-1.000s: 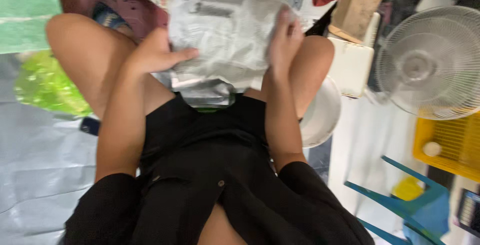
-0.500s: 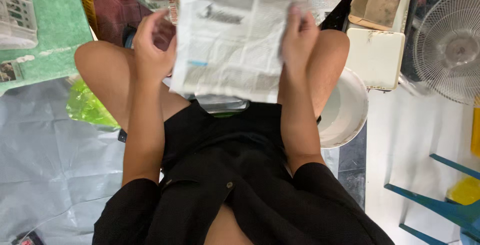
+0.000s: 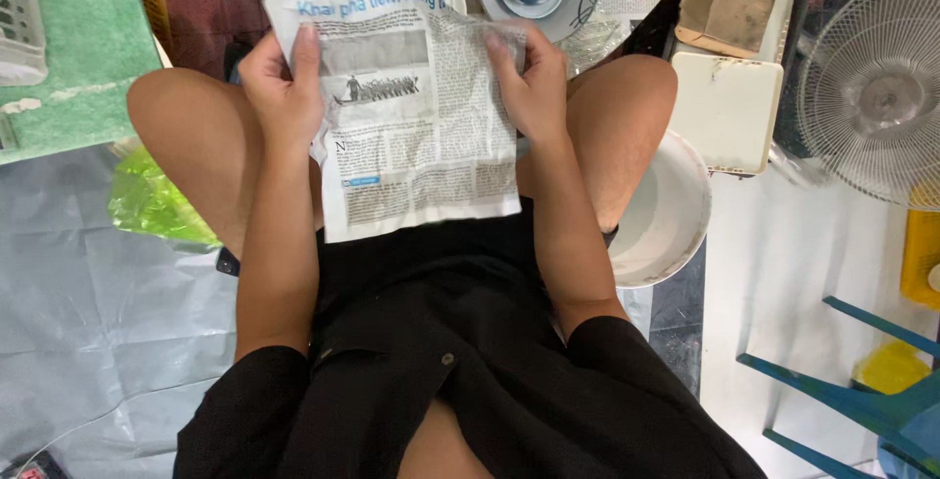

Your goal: The person sits cross-legged and repeatedly folds newspaper sheets into small packets by hand. They handle each sheet individually, folding it multiple times, then place the folded packet aside. The person also briefly picks up and sets down a small bowl.

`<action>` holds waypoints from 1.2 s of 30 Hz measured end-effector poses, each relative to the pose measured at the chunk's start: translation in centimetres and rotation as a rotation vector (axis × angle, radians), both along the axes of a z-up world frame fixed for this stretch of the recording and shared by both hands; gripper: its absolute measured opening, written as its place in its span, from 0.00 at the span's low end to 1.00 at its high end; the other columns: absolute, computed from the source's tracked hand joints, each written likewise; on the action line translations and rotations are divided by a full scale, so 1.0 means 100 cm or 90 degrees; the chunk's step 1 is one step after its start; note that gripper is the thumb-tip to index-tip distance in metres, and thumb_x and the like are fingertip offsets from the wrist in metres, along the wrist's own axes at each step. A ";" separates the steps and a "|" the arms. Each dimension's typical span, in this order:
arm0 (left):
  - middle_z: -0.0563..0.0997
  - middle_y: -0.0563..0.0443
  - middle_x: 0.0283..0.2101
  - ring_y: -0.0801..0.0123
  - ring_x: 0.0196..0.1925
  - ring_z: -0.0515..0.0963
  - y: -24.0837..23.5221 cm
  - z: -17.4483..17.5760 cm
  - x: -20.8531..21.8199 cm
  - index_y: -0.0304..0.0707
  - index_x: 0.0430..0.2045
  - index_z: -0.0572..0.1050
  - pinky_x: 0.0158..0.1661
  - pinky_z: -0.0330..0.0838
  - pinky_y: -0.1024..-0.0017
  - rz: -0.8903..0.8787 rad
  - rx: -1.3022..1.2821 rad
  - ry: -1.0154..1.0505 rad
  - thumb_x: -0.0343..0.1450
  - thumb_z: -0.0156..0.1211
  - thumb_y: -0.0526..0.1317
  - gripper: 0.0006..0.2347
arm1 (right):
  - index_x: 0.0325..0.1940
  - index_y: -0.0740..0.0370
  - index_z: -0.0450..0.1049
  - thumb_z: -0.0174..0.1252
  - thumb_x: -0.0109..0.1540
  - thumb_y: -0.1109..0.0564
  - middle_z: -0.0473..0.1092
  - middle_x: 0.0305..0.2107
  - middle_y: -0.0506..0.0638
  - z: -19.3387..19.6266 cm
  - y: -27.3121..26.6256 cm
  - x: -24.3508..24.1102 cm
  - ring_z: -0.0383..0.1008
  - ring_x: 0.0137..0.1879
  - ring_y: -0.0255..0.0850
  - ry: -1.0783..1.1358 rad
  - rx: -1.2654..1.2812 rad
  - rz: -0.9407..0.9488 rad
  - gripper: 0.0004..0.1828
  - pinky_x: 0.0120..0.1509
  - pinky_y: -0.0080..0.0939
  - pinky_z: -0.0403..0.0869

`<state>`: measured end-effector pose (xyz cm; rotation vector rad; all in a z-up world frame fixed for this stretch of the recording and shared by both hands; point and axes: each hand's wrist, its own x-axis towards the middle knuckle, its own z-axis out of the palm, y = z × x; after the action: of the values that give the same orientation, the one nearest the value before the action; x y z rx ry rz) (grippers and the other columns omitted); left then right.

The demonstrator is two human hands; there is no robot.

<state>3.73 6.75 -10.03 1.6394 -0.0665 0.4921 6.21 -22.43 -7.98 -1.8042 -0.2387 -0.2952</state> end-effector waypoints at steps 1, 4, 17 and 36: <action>0.82 0.55 0.36 0.82 0.38 0.74 -0.001 -0.002 0.001 0.23 0.42 0.80 0.40 0.71 0.78 -0.016 0.012 0.012 0.82 0.60 0.37 0.10 | 0.52 0.70 0.75 0.61 0.68 0.59 0.76 0.40 0.46 0.000 0.001 0.002 0.73 0.46 0.28 -0.054 -0.009 0.034 0.12 0.50 0.31 0.71; 0.80 0.57 0.33 0.83 0.35 0.72 0.002 -0.006 0.000 0.22 0.39 0.80 0.37 0.69 0.79 -0.035 0.041 0.041 0.81 0.61 0.37 0.10 | 0.51 0.69 0.74 0.58 0.70 0.59 0.75 0.41 0.46 -0.004 0.000 0.009 0.72 0.47 0.28 -0.029 0.151 0.051 0.10 0.51 0.31 0.71; 0.84 0.50 0.35 0.82 0.37 0.76 0.000 0.012 0.000 0.24 0.42 0.80 0.39 0.73 0.77 0.097 0.071 -0.056 0.79 0.62 0.34 0.07 | 0.61 0.72 0.66 0.67 0.63 0.56 0.70 0.47 0.50 -0.061 -0.032 0.012 0.69 0.48 0.34 0.165 0.028 0.069 0.28 0.51 0.35 0.69; 0.87 0.49 0.37 0.78 0.37 0.82 -0.011 0.015 -0.007 0.27 0.40 0.82 0.38 0.77 0.75 -0.192 -0.041 0.188 0.73 0.67 0.40 0.11 | 0.58 0.73 0.70 0.51 0.68 0.69 0.75 0.48 0.50 -0.036 -0.024 0.006 0.74 0.54 0.35 0.022 0.124 0.002 0.13 0.60 0.33 0.71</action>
<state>2.99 5.68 -8.55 1.5877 -0.0761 0.0207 6.85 -24.78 -11.56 -1.6143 -0.1815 -0.2752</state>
